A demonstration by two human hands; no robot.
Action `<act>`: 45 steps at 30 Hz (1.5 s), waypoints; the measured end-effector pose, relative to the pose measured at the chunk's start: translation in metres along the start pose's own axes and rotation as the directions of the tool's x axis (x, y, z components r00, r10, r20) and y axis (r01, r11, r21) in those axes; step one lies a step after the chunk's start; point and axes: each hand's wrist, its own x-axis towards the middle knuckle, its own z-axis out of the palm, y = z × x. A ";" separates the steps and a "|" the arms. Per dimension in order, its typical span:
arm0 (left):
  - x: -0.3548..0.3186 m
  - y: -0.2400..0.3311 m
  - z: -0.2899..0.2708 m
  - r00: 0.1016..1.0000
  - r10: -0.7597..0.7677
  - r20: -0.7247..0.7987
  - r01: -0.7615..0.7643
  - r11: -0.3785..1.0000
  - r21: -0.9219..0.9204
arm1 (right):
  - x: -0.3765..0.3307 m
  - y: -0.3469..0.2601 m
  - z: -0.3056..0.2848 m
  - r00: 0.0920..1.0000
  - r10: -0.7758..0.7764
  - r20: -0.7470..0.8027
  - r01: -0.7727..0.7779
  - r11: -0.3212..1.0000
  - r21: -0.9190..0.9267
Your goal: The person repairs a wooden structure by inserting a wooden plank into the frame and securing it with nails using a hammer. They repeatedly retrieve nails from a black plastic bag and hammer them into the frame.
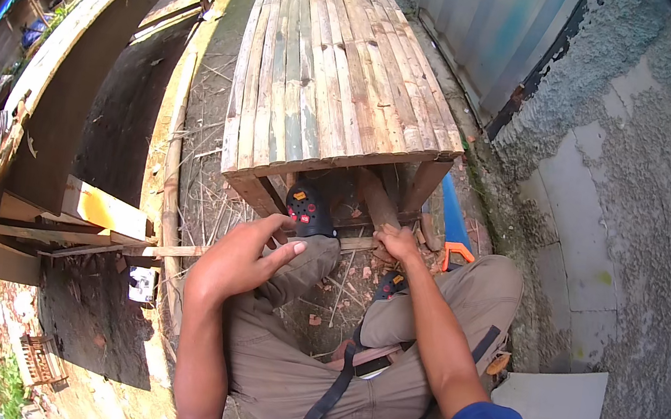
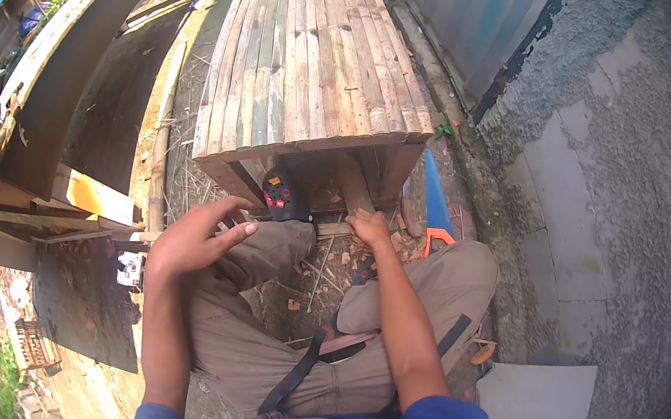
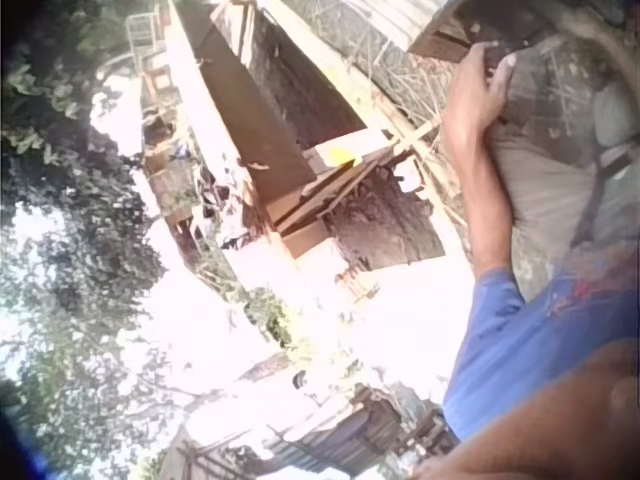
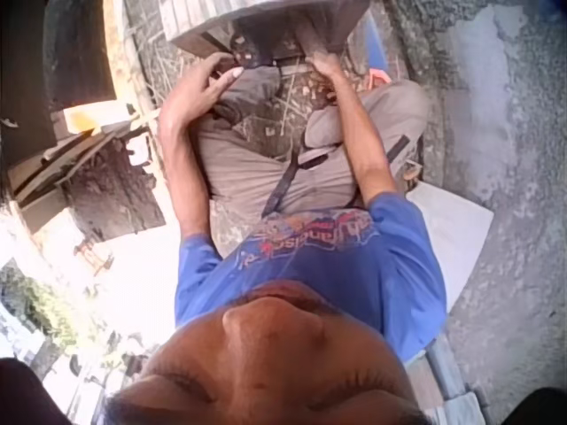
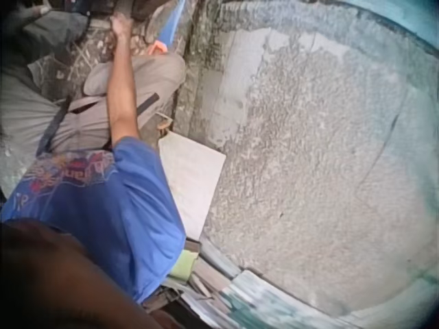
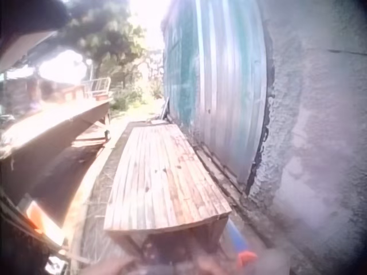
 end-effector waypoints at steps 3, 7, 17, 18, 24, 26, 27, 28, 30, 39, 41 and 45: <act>-0.008 -0.008 -0.007 0.995 0.062 -0.082 -0.061 0.998 0.009 | -0.027 -0.051 -0.019 0.944 0.098 0.315 -0.275 0.760 0.589; -0.009 -0.013 0.002 0.980 0.118 -0.158 -0.114 0.993 0.032 | -0.085 -0.057 -0.038 0.884 0.054 0.465 -0.427 0.501 0.753; -0.013 0.017 0.053 0.931 0.218 -0.293 -0.336 0.827 -0.451 | -0.292 -0.026 -0.107 0.614 -0.377 0.693 -0.727 0.072 0.683; -0.005 0.016 0.055 0.922 0.214 -0.322 -0.345 0.833 -0.434 | -0.296 -0.018 -0.117 0.605 -0.382 0.698 -0.724 0.100 0.683; -0.010 0.047 0.028 0.904 -0.059 -0.423 -0.367 0.400 -0.840 | -0.364 -0.002 -0.191 0.890 -0.255 0.377 -0.155 0.610 0.777; 0.005 0.048 0.038 0.915 -0.084 -0.394 -0.333 0.393 -0.857 | -0.376 0.000 -0.202 0.929 -0.268 0.256 -0.015 0.661 0.750; 0.011 0.044 0.040 0.913 -0.129 -0.388 -0.296 0.447 -0.844 | -0.372 -0.008 -0.198 0.922 -0.319 0.221 0.050 0.662 0.748; 0.027 0.042 0.054 0.917 -0.099 -0.387 -0.297 0.480 -0.825 | -0.369 -0.012 -0.200 0.921 -0.356 0.160 0.126 0.660 0.741; 0.040 0.049 0.078 0.930 -0.059 -0.362 -0.277 0.533 -0.799 | -0.359 -0.019 -0.181 0.898 -0.414 0.149 0.161 0.625 0.764; 0.071 0.045 0.069 0.943 -0.275 -0.187 -0.182 0.043 -0.982 | -0.282 -0.088 -0.069 0.674 -0.685 0.278 0.484 0.693 0.534; 0.067 0.006 0.056 0.912 -0.388 -0.136 -0.143 0.011 -0.990 | -0.266 -0.105 -0.062 0.590 -0.717 0.372 0.348 0.641 0.684; 0.052 -0.005 0.044 0.824 -0.492 -0.279 -0.346 -0.049 -0.937 | -0.229 -0.097 -0.076 0.403 -0.723 0.561 -0.172 0.542 0.823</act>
